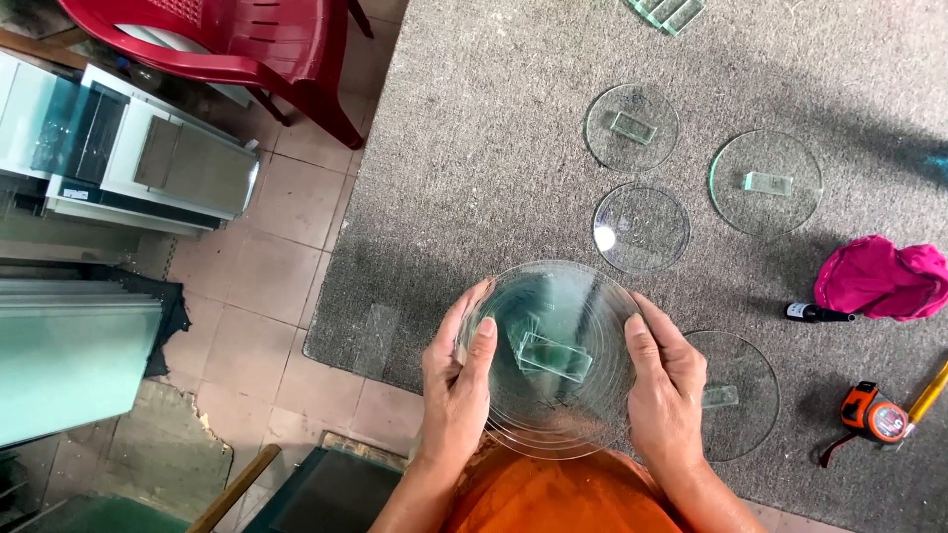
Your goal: Polishing and inspecting the edges of a stack of circular glass plates using a small polishing block.
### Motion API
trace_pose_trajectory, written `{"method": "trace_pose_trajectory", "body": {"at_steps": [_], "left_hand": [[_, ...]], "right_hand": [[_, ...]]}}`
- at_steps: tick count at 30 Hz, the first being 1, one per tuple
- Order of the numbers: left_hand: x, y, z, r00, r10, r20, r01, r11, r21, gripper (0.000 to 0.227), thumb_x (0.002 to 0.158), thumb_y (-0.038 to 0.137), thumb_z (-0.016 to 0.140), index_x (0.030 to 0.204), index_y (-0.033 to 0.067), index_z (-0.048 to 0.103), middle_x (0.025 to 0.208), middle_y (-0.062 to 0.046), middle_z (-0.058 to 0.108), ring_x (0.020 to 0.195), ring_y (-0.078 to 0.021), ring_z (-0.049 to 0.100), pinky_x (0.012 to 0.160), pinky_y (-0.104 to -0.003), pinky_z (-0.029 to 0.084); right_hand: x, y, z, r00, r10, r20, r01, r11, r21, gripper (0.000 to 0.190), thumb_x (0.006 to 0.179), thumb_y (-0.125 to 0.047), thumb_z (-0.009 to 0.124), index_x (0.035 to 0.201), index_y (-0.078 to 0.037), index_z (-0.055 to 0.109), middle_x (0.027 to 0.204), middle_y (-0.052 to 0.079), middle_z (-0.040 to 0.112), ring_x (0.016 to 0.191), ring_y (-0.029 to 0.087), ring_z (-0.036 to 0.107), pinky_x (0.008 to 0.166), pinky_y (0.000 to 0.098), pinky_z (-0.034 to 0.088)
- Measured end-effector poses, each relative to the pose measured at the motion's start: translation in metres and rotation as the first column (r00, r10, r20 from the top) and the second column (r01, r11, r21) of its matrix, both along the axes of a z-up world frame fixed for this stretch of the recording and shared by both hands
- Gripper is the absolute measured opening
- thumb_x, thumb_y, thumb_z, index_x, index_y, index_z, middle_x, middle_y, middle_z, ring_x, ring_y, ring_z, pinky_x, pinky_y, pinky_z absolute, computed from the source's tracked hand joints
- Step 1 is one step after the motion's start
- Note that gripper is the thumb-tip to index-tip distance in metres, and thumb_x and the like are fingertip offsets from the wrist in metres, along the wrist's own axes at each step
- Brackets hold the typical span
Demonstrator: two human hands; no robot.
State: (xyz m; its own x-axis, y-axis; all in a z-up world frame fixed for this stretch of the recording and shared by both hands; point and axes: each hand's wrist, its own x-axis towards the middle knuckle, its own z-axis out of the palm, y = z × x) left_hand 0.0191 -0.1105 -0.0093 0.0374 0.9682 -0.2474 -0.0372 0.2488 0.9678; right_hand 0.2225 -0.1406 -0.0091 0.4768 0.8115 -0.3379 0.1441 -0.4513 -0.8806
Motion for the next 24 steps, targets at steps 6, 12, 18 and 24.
{"method": "trace_pose_trajectory", "body": {"at_steps": [6, 12, 18, 24], "left_hand": [[-0.0004, 0.0004, 0.0003, 1.000, -0.002, -0.008, 0.002, 1.000, -0.016, 0.067, 0.110, 0.047, 0.055, 0.161, 0.0027, 0.054, 0.169, -0.021, 0.058, 0.163, -0.0329, 0.050, 0.137, -0.048, 0.036], [-0.0002, 0.0002, 0.0020, 1.000, -0.012, -0.026, 0.012, 1.000, -0.013, 0.067, 0.110, 0.048, 0.053, 0.161, 0.0029, 0.053, 0.170, -0.020, 0.057, 0.163, -0.0313, 0.051, 0.137, -0.047, 0.036], [0.0000, 0.0009, -0.0012, 1.000, -0.001, 0.002, 0.001, 1.000, 0.002, 0.063, 0.111, 0.042, 0.055, 0.160, 0.0021, 0.053, 0.169, -0.020, 0.058, 0.162, -0.0316, 0.052, 0.137, -0.046, 0.036], [0.0010, -0.0013, -0.0044, 1.000, 0.014, 0.021, -0.014, 1.000, -0.002, 0.062, 0.112, 0.041, 0.055, 0.160, 0.0031, 0.054, 0.169, -0.020, 0.058, 0.163, -0.0319, 0.051, 0.137, -0.047, 0.036]], "right_hand": [[-0.0003, 0.0003, -0.0012, 1.000, 0.002, 0.012, -0.002, 1.000, 0.008, 0.047, 0.109, -0.028, 0.059, 0.148, -0.003, 0.071, 0.145, 0.011, 0.078, 0.140, 0.020, 0.070, 0.119, 0.0333, 0.054], [0.0005, -0.0016, -0.0018, 1.000, 0.009, 0.018, -0.009, 1.000, -0.006, 0.051, 0.109, -0.032, 0.059, 0.149, -0.003, 0.069, 0.145, 0.011, 0.078, 0.140, 0.022, 0.070, 0.117, 0.0348, 0.055], [0.0009, -0.0006, -0.0040, 0.999, 0.025, 0.038, -0.026, 0.999, 0.027, 0.049, 0.110, -0.031, 0.059, 0.148, -0.003, 0.071, 0.143, 0.010, 0.079, 0.137, 0.020, 0.071, 0.116, 0.0338, 0.055], [0.0007, -0.0005, -0.0045, 1.000, 0.004, 0.018, -0.005, 1.000, 0.016, 0.047, 0.109, -0.029, 0.059, 0.147, -0.003, 0.071, 0.144, 0.011, 0.078, 0.139, 0.022, 0.071, 0.118, 0.0349, 0.056]]}}
